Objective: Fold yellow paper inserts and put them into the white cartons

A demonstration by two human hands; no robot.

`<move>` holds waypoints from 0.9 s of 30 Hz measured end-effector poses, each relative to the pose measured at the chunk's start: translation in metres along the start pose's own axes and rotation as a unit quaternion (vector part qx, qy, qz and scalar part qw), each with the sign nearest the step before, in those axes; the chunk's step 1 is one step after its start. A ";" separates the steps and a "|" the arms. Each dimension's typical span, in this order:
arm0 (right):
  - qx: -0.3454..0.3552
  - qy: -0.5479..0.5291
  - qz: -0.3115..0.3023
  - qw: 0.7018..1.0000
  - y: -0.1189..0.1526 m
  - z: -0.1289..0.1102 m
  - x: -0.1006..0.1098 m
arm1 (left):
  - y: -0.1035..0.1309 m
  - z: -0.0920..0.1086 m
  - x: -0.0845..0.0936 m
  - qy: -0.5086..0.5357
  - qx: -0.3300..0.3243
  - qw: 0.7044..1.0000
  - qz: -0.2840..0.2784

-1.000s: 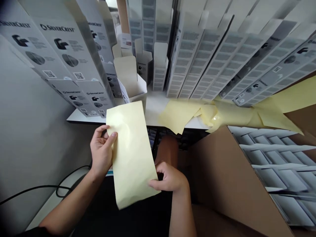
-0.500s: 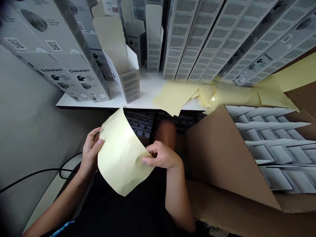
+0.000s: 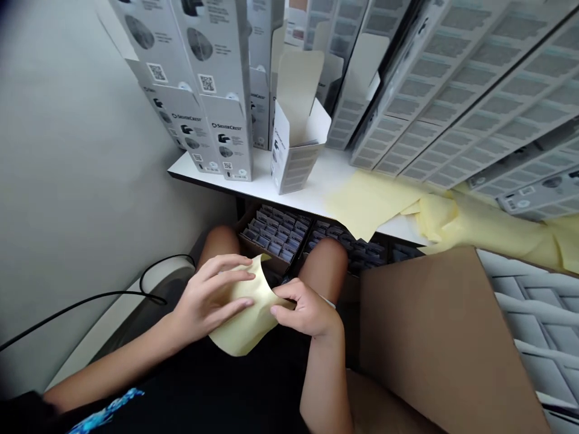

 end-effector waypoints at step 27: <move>0.016 0.065 0.058 0.996 -0.009 -0.007 0.004 | -0.046 -0.027 -0.008 0.127 -0.057 0.956 -0.259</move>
Point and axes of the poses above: each hand's wrist, its own y-axis away from the middle knuckle, its own x-axis out of the back of the hand, z = x × y, the point moved 4 cm from there along -y, towards the middle knuckle, and after that the axes turned 12 degrees about -z, right-handed, at the moved point
